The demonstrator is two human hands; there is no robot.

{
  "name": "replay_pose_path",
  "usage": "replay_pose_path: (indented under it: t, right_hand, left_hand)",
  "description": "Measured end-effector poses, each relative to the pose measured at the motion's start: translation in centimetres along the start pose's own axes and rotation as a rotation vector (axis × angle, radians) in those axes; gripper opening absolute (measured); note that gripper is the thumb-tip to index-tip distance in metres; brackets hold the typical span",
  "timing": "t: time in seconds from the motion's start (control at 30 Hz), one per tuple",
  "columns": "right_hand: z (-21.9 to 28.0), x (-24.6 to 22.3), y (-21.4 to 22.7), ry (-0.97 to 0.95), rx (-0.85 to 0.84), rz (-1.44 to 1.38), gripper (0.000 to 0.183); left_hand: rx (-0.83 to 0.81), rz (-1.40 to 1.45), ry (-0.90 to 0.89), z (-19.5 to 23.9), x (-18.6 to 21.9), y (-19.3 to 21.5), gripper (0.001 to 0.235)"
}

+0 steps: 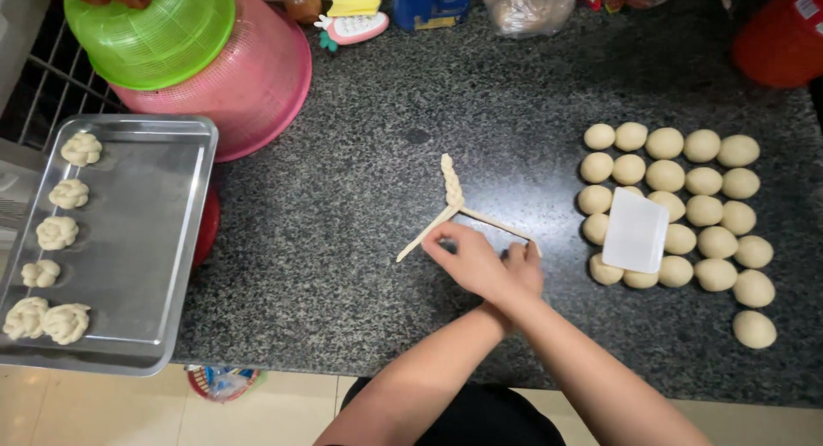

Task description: The person rolls small dough balls into long, thin strips on a granite countertop. They then take three of these strips, align them, and braid them together to form a twisted rope shape.

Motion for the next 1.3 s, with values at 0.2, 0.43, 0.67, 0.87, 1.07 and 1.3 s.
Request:
replay_pose_path:
  t: [0.2, 0.43, 0.67, 0.87, 1.07, 1.3]
  right_hand:
    - [-0.3, 3.3, -2.0, 0.133, -0.122, 0.272, 0.017]
    - [0.4, 4.6, -3.1, 0.143, 0.018, 0.317, 0.012]
    - [1.0, 5.2, -5.8, 0.193, 0.175, 0.522, 0.007]
    - [2.0, 5.1, -7.4, 0.271, 0.225, 0.694, 0.007]
    - [2.3, 4.9, -8.7, 0.409, 0.243, 0.853, 0.010]
    - [4.1, 1.3, -9.8, 0.445, -0.058, 1.085, 0.022]
  left_hand:
    - [-0.220, -0.076, -0.147, 1.2, -0.3, 6.8, 0.022]
    - [-0.481, -0.157, -0.324, 2.2, -9.8, 20.4, 0.019]
    - [-0.253, -0.145, 0.036, -3.4, -14.6, 25.0, 0.023]
    - [-0.384, -0.073, 0.120, -5.3, -13.1, 26.5, 0.016]
    - [-0.484, 0.454, 0.313, -6.4, -12.0, 24.7, 0.023]
    - [-0.466, 0.699, 0.213, -5.9, -7.1, 20.6, 0.019]
Point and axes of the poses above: each hand's wrist, its own z-axis away from the middle knuckle, its own y-axis out of the back of the hand, x = y × z, the point moved 4 cm from there along -z, towards the middle knuckle, and after that the axes turned 7 degrees about y, right-handed, at the moved point
